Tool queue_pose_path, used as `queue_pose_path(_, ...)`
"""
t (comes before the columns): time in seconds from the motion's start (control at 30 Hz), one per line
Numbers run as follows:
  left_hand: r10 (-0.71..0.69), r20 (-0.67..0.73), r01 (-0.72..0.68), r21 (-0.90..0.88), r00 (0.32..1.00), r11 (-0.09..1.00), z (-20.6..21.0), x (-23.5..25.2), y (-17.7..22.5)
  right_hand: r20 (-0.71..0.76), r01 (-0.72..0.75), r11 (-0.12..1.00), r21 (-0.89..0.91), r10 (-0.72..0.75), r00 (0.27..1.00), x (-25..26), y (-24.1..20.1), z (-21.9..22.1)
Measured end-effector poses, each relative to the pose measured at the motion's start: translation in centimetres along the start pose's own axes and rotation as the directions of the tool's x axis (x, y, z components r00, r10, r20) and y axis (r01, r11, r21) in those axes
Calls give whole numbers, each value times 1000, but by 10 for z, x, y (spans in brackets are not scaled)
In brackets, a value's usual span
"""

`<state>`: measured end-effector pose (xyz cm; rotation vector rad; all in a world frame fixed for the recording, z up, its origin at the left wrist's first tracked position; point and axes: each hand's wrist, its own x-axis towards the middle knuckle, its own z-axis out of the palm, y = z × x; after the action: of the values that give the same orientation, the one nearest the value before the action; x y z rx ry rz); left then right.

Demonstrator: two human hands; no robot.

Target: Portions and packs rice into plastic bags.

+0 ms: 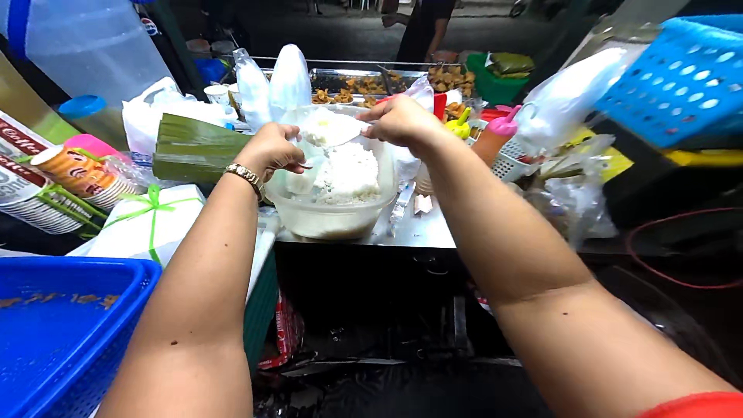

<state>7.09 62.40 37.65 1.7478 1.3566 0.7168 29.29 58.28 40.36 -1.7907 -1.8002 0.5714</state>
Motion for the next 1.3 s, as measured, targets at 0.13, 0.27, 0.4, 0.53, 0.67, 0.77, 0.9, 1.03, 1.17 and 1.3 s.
queue_pose_path(0.13,-11,-24,8,-120,1000,993,8,-4,7,-118,203,824,-528,-308,944,-18,-26,42)
queue_pose_path(0.27,-44,-64,35,-135,997,990,10,-2,7,-178,287,650,-704,-552,814,-33,-44,47)
queue_pose_path(0.4,-51,-95,34,-175,994,984,5,-3,12,-354,133,722,-679,-480,803,-30,-32,27)
queue_pose_path(0.53,-64,-116,34,-246,991,969,4,-3,17,-227,158,757,-634,-378,897,-17,-2,29)
queue_pose_path(0.67,10,-114,-33,-207,993,978,11,-4,25,-6,395,782,-483,-454,891,2,21,45)
queue_pose_path(0.77,40,-70,-36,56,997,998,9,-8,29,84,380,852,-359,-376,923,12,23,39)
queue_pose_path(0.9,146,12,-146,91,989,985,16,-17,40,-22,371,927,-56,-372,928,2,16,34)
queue_pose_path(1.03,547,-60,-550,-91,835,830,24,-18,43,-234,371,920,131,-334,913,-11,8,47)
queue_pose_path(1.17,570,111,-540,-216,814,813,34,-23,30,-355,411,893,183,-330,875,-29,-15,24)
queue_pose_path(1.3,491,46,-460,-285,870,841,72,-32,23,-412,507,862,27,-452,791,-50,-29,5)
